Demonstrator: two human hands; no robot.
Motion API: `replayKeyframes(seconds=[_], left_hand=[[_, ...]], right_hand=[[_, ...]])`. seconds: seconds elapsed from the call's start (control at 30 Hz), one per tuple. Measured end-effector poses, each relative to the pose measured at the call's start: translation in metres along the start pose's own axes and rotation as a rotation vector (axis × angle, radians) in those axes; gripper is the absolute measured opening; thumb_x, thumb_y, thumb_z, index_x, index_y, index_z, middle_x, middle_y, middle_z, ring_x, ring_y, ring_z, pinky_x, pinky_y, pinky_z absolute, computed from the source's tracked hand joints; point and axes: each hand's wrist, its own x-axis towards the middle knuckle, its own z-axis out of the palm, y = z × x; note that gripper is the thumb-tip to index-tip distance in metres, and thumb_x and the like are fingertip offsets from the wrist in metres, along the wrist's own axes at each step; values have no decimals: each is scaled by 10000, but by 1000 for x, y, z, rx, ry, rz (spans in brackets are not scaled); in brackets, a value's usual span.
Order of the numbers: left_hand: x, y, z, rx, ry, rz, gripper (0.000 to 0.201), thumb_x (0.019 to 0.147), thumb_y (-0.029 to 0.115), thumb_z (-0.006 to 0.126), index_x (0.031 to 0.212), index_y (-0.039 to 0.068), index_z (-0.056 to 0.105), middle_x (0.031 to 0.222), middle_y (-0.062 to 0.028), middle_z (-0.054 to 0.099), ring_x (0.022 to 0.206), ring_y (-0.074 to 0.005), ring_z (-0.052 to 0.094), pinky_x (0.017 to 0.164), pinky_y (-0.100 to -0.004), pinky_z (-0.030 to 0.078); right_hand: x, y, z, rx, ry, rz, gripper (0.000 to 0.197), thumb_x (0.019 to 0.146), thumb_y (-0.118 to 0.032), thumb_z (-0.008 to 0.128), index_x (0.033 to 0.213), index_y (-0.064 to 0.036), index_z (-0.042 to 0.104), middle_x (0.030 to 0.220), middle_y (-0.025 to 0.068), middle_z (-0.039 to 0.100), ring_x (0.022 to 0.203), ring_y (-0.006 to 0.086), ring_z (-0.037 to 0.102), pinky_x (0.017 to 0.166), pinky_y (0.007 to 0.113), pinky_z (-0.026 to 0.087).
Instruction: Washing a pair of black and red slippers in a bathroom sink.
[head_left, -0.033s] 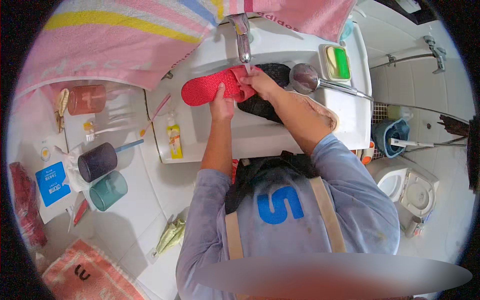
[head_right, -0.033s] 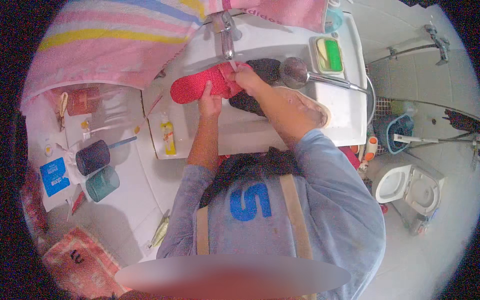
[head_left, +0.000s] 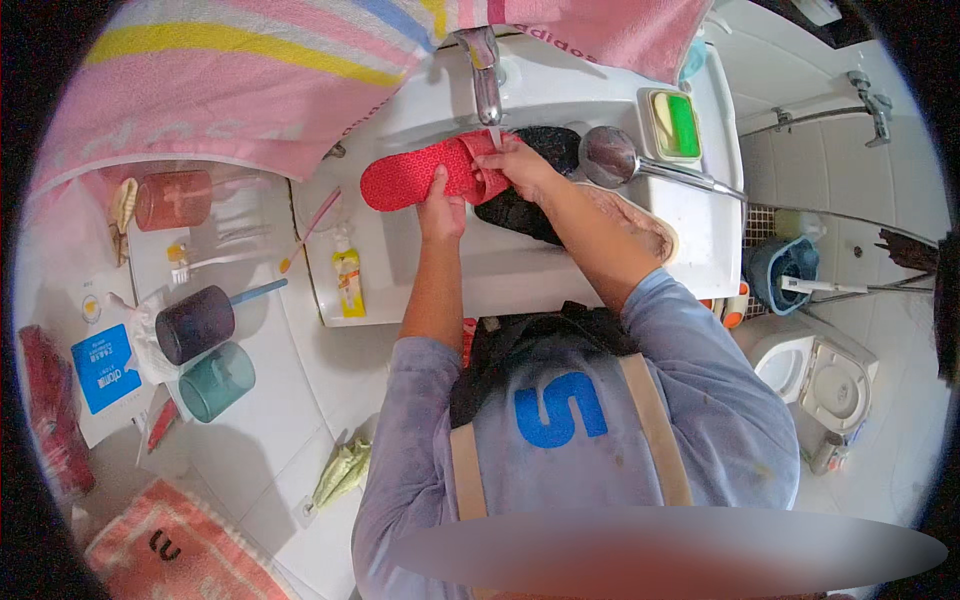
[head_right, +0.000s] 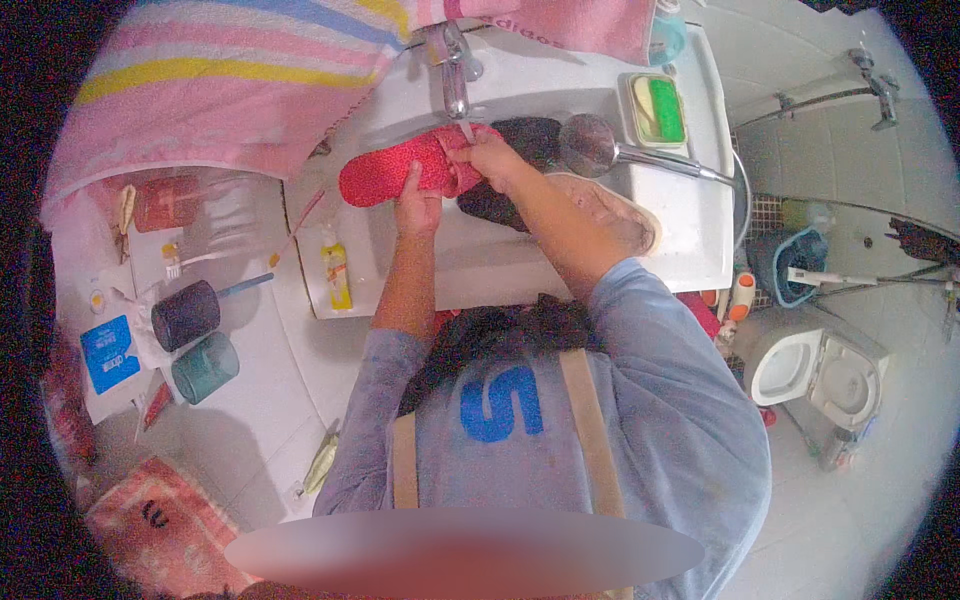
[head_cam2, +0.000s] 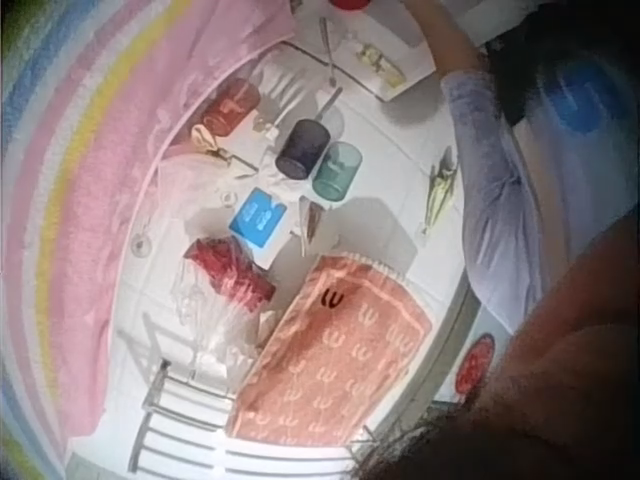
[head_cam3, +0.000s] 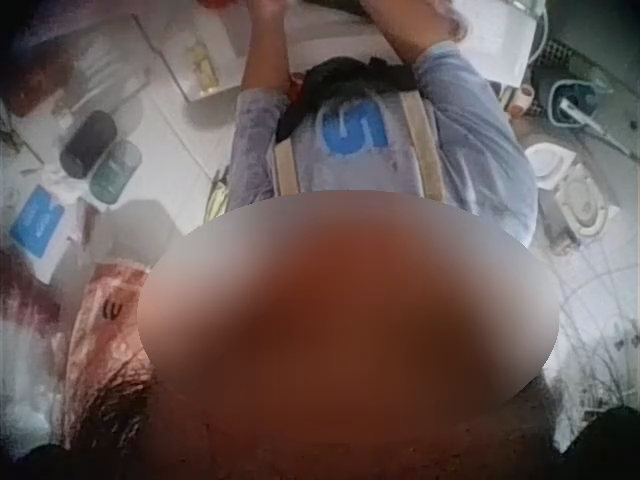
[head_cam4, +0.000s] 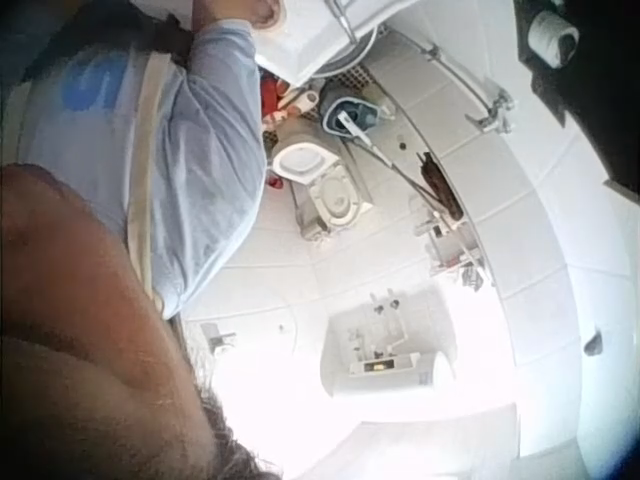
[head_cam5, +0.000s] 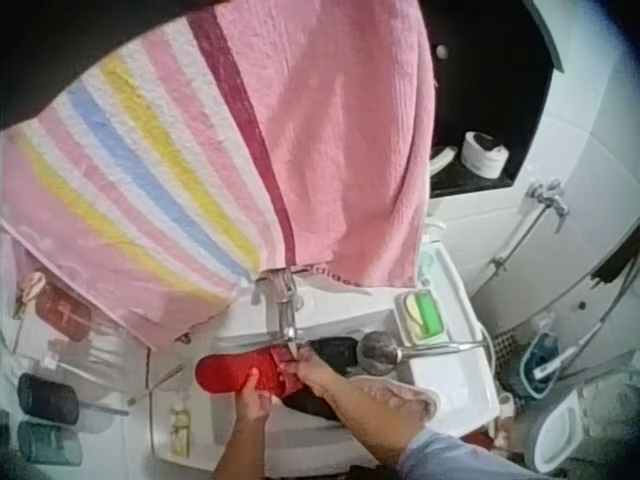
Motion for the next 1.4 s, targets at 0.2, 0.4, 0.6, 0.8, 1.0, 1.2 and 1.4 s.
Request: replayKeyframes(seconds=[0.2,0.4,0.6,0.8,1.0,1.2,1.4], left_hand=[[-15,-5,25,-16,0,-49,372,874,18,560,1231,73,474,1196,-107,551,1093,-273,555,944,-448,467],[-13,-14,32,-45,-13,-13,369,866,5,569,1218,75,485,1195,-102,553,1097,-267,552,938,-450,468],[-10,-20,46,13,-28,32,364,870,27,577,1218,81,486,1197,-93,553,1078,-263,564,915,-446,480],[-6,-8,34,-110,83,-42,349,872,67,590,1207,65,491,1205,-94,551,1086,-265,561,896,-441,496],[-14,-25,48,15,12,-43,330,878,68,557,1202,64,495,1184,-116,568,1105,-284,553,924,-490,471],[-23,-48,70,80,84,-183,344,799,-2,638,1126,57,550,1092,-89,608,998,-254,605,832,-426,522],[-8,-47,59,55,50,-189,349,799,-5,639,1129,57,543,1102,-102,599,988,-255,607,799,-404,537]], right_hand=[[-3,-9,-3,157,231,-1,311,831,-73,632,1113,25,545,953,107,639,834,220,639,706,344,532],[8,2,-17,-636,553,-135,333,896,-248,562,956,75,619,881,139,655,824,217,636,715,356,498],[23,35,-56,-598,535,-301,352,892,-263,546,1036,52,604,908,167,651,834,260,628,748,359,484],[-38,0,-62,-674,704,-276,631,797,-254,685,1288,33,411,987,191,634,908,253,625,792,340,492],[-33,14,-64,-55,332,-199,495,861,-252,646,1250,0,472,981,91,622,817,171,611,721,284,497],[-12,40,-87,-212,631,-368,372,905,-265,570,1136,25,551,1028,112,638,872,216,616,784,318,491],[-20,24,-62,90,500,-309,320,909,-177,551,1174,2,532,1033,92,634,866,190,612,744,306,500]])
